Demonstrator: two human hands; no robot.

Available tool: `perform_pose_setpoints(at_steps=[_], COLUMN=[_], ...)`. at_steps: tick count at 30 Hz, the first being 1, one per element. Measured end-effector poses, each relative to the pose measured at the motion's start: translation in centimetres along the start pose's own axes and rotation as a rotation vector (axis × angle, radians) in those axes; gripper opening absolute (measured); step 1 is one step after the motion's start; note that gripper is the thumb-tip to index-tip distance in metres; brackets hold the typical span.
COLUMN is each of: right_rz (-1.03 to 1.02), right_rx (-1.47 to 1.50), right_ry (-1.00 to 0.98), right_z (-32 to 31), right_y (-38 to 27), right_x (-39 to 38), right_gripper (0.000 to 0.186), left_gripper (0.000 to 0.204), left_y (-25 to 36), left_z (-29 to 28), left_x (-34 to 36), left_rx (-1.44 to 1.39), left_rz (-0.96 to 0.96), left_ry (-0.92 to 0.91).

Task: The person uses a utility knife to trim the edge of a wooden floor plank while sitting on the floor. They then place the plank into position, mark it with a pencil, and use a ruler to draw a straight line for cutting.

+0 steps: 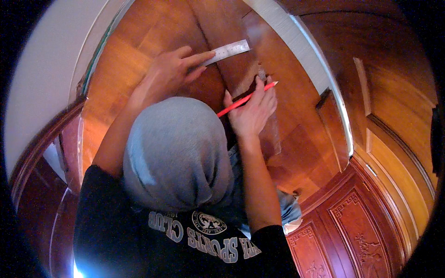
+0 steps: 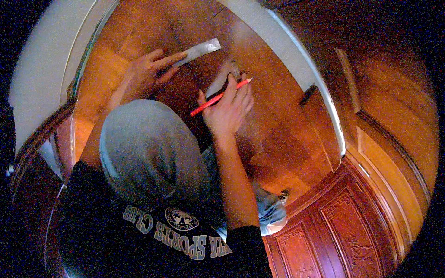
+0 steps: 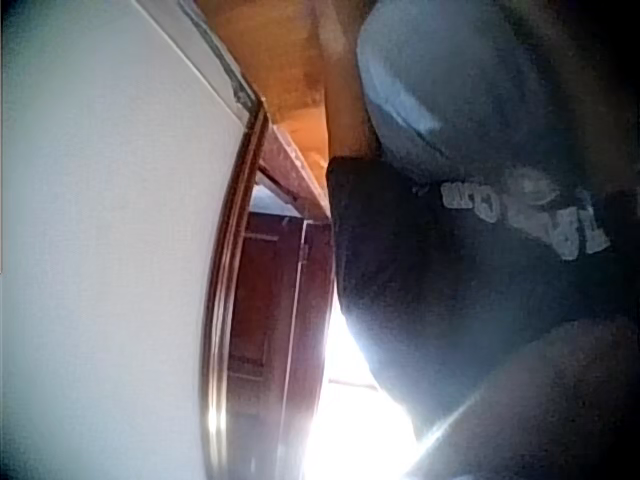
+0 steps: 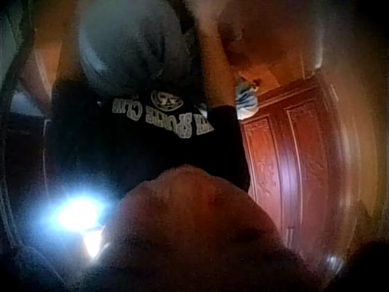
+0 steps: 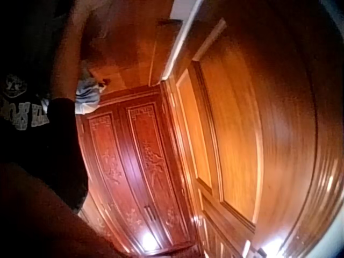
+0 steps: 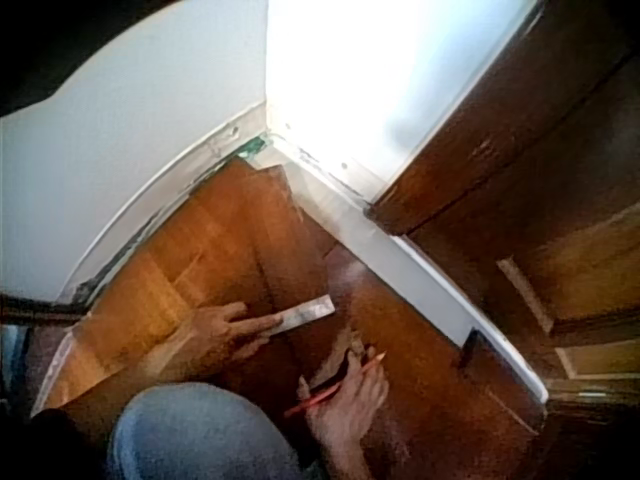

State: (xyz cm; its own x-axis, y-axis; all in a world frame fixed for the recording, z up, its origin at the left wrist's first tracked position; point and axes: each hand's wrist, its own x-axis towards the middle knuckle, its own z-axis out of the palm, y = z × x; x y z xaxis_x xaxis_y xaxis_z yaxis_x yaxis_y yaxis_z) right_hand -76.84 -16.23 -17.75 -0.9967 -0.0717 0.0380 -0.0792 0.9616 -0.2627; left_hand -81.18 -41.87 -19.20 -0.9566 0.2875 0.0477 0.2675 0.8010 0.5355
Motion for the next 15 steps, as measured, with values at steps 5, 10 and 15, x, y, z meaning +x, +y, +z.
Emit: perform_pose_setpoints(at_steps=[5, 10, 15], right_rz=[-0.046, 0.045, -0.063], right_rx=[0.082, 0.405, 0.476], right_ry=[0.045, 0.069, 0.12], right_z=[-0.1, -0.2, -2.9], right_y=[0.3, 1.4, 0.1], right_x=[-0.1, -0.4, 4.2], right_gripper=[0.092, 0.068, 0.04], left_gripper=[0.047, 0.049, 0.046], left_y=[0.1, 0.1, 0.4], left_z=[0.1, -0.2, -0.6], left_x=[-0.2, -0.4, -0.3], left_rx=[-0.018, -0.01, -0.013], left_rz=[-0.03, -0.053, -0.03], left_ry=[-0.041, -0.064, -0.025])
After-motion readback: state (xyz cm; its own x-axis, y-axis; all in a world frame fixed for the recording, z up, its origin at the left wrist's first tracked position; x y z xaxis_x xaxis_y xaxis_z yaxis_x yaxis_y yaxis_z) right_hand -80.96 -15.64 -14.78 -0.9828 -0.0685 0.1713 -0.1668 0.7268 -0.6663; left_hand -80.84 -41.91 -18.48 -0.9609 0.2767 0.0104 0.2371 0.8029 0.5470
